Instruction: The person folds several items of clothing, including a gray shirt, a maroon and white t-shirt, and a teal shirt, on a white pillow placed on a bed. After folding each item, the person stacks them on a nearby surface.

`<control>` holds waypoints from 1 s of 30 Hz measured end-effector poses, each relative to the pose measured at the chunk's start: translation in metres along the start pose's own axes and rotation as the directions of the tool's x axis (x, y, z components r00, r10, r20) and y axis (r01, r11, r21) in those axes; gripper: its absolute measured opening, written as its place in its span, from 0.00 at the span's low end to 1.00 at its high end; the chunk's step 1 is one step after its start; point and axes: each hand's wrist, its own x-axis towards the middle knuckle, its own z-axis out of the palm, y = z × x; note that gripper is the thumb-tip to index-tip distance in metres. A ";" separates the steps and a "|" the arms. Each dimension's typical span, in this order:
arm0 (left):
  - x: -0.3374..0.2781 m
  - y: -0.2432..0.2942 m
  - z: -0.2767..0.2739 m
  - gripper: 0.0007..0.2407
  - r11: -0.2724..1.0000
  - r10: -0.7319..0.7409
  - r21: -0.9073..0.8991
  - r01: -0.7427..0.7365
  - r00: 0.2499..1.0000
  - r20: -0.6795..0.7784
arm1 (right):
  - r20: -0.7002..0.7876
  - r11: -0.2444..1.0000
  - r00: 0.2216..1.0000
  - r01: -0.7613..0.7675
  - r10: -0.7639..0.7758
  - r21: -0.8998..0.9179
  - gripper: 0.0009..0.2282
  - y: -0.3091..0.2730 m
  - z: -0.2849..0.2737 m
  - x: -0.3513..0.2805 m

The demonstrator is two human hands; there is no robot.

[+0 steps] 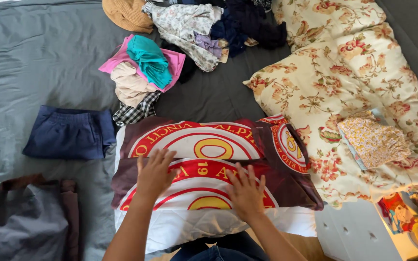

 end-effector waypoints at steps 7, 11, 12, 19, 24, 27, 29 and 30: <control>0.056 -0.016 -0.052 0.24 0.980 -0.191 0.114 0.164 0.607 0.772 | 0.215 0.995 0.975 0.073 -0.056 -0.072 0.27 0.005 0.000 -0.009; 0.040 -0.073 -0.041 0.24 0.939 -0.323 0.214 0.268 0.483 0.813 | 0.165 0.993 0.983 0.093 -0.080 -0.073 0.29 0.009 0.004 -0.014; 0.033 -0.090 -0.036 0.24 0.938 -0.327 0.217 0.269 0.482 0.813 | 0.165 0.993 0.983 0.095 -0.082 -0.070 0.29 0.007 0.001 -0.013; -0.040 -0.177 0.019 0.23 0.473 -0.339 -0.332 0.816 0.516 0.787 | 0.058 0.934 0.934 0.354 -0.351 -0.045 0.31 -0.028 -0.014 -0.015; -0.075 -0.159 0.015 0.21 0.147 -0.479 -0.295 0.944 0.329 0.814 | 0.027 0.889 0.889 0.457 -0.457 0.005 0.31 -0.034 -0.011 -0.023; -0.097 -0.158 0.023 0.22 -0.065 -0.432 -0.442 0.895 0.374 0.820 | -0.022 0.872 0.872 0.490 -0.490 -0.004 0.30 -0.018 -0.017 -0.030; -0.105 -0.161 0.020 0.22 0.025 -0.473 -0.423 0.906 0.383 0.793 | 0.055 0.896 0.895 0.442 -0.443 0.026 0.29 -0.001 -0.017 -0.036; -0.121 -0.167 0.029 0.22 0.029 -0.469 -0.426 0.904 0.389 0.793 | 0.052 0.898 0.897 0.439 -0.439 0.022 0.29 0.005 -0.018 -0.036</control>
